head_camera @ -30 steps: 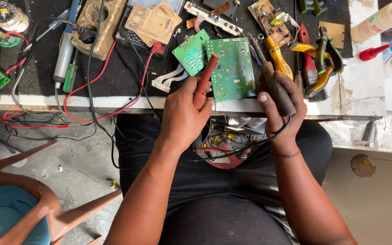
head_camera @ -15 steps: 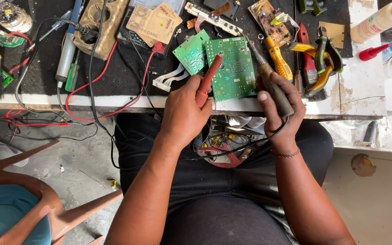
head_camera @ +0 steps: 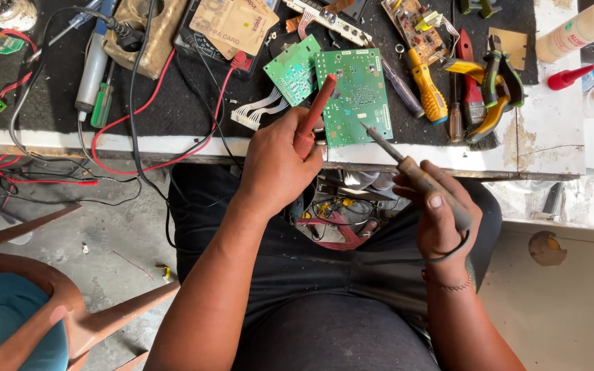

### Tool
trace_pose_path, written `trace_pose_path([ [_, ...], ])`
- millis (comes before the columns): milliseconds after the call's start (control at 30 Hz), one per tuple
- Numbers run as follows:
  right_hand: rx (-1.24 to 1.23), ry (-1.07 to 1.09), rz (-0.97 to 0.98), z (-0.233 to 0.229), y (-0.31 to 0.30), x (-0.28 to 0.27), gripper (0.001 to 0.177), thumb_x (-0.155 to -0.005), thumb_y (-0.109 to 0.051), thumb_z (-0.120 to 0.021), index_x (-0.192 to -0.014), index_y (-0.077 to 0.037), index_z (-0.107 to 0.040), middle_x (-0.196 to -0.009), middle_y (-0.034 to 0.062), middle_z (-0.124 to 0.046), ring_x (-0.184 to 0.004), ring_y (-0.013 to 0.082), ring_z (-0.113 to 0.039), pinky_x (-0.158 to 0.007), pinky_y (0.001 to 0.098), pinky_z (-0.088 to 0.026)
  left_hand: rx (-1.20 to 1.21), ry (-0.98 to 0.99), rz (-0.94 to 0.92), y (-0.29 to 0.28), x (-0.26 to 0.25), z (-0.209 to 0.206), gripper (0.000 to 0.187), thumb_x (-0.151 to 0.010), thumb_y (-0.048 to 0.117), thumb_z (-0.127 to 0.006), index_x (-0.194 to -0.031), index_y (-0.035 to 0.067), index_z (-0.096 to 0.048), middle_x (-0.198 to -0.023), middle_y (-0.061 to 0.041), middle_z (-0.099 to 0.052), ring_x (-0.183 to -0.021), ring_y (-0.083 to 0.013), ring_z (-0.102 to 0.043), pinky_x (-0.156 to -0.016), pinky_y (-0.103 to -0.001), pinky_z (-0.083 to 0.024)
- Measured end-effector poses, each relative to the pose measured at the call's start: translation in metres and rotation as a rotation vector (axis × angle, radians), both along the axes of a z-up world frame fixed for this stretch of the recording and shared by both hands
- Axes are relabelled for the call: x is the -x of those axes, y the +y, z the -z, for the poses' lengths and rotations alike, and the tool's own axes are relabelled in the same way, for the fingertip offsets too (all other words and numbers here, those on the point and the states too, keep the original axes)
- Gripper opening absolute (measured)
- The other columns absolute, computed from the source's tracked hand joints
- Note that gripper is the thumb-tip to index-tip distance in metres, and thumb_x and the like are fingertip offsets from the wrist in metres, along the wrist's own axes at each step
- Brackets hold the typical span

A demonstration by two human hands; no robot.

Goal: The person sits cross-legged and uses a soldering iron to work on a green circuit board held in their left hand. They then switch to a screwdriver to adjust components on the board, flipping it over to access different sides.

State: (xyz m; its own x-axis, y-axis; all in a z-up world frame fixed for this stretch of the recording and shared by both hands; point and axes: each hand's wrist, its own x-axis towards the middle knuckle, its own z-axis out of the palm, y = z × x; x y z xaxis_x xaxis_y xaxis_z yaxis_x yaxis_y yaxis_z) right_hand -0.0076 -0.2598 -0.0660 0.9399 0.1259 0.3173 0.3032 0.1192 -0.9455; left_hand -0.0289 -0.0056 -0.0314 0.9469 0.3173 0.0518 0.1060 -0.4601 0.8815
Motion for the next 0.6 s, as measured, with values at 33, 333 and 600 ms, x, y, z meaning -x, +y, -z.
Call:
trace_pose_path([
  [33, 0.002, 0.001, 0.002, 0.001, -0.003, 0.003, 0.053, -0.096, -0.028, -0.059, -0.131, 0.012, -0.059, -0.114, 0.034, -0.07, -0.102, 0.0439, -0.074, -0.083, 0.0599, -0.065, 0.002, 0.001, 0.002, 0.0, 0.0, 0.0, 0.031, -0.08, 0.012, -0.074, -0.109, 0.019, -0.067, -0.094, -0.012, -0.075, -0.091, -0.037, -0.074, -0.081, -0.046, -0.059],
  [333, 0.004, 0.052, -0.006, 0.004, -0.009, 0.013, 0.054, -0.093, -0.026, -0.06, -0.129, 0.015, -0.06, -0.11, 0.0358, -0.07, -0.097, 0.0441, -0.074, -0.08, 0.0603, -0.064, -0.014, -0.049, -0.028, -0.004, 0.002, 0.006, 0.031, -0.08, 0.011, -0.075, -0.109, 0.02, -0.069, -0.092, -0.014, -0.074, -0.09, -0.0377, -0.074, -0.079, -0.046, -0.059],
  [600, 0.005, 0.095, -0.029, 0.002, -0.005, 0.016, 0.053, -0.091, -0.025, -0.062, -0.127, 0.014, -0.063, -0.108, 0.0346, -0.071, -0.095, 0.0417, -0.075, -0.079, 0.0552, -0.065, -0.016, -0.093, -0.034, -0.002, 0.002, 0.011, 0.031, -0.08, 0.011, -0.075, -0.109, 0.021, -0.07, -0.092, -0.012, -0.075, -0.09, -0.0373, -0.074, -0.08, -0.045, -0.059],
])
